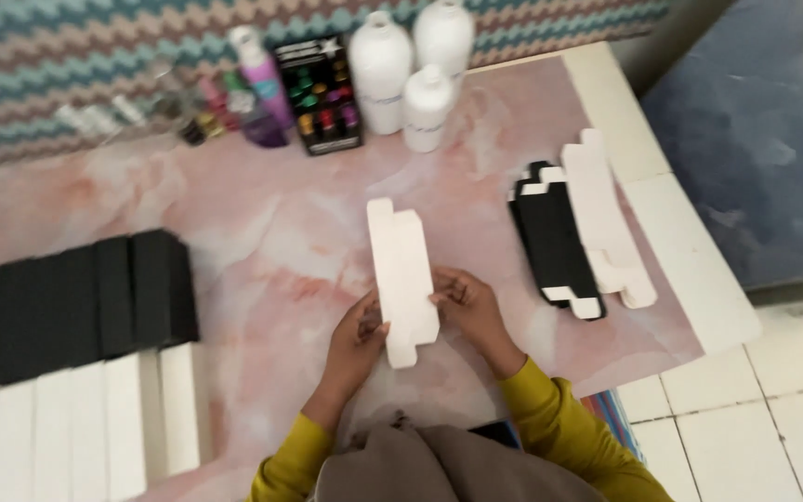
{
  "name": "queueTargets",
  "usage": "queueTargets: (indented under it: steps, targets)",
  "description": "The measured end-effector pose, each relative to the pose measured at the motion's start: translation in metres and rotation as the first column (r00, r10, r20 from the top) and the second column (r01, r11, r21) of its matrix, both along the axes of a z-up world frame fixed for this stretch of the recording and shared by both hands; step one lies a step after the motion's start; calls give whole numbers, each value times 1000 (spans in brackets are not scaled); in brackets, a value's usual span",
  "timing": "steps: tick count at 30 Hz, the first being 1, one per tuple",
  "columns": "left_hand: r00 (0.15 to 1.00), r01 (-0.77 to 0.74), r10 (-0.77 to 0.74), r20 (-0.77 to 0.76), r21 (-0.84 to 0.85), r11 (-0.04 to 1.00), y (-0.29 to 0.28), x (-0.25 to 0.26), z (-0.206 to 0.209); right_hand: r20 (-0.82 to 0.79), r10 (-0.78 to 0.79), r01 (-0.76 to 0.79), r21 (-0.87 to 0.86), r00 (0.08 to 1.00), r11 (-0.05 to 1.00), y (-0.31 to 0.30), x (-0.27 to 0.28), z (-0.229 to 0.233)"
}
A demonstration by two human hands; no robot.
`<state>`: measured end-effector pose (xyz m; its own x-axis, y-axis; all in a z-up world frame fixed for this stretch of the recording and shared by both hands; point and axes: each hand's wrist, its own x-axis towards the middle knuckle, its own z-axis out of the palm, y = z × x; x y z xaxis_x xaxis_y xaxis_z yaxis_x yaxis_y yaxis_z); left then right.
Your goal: Folding flat cardboard perfume boxes into their final 3D shape.
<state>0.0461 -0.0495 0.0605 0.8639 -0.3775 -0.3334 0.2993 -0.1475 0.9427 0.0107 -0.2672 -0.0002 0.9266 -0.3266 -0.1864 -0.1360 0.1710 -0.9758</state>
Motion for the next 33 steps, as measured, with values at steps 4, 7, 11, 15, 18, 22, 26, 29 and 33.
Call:
queueTargets:
  steps: [4,7,11,15,18,22,26,29,33]
  targets:
    - [999,-21,16,46,113,993,51,-19,-25,-62,111,-104,101,992,989,48,-9,11]
    - [998,-24,15,53,174,984,72,-30,-9,-125,127,-100,202,984,974,73,-11,24]
    - [995,12,-36,90,254,967,87,-39,-6,-117,160,-147,112,980,983,87,-12,19]
    - [998,-10,-5,62,248,969,88,-42,2,-97,146,-143,36,984,989,95,-14,30]
    - [1000,1,-7,26,227,974,86,-41,13,-91,139,-140,-4,986,990,101,-16,39]
    - [1000,-2,0,9,166,986,82,-37,46,-78,120,-122,-22,990,992,108,-19,47]
    - [998,-20,27,-49,140,990,83,-37,43,-48,149,-151,-38,988,988,111,-22,43]
    - [996,-8,17,-83,109,994,81,-39,42,-64,186,-183,57,980,982,117,-27,44]
    - [991,-55,43,-125,-95,994,76,-48,15,-54,273,-256,217,960,942,120,-26,50]
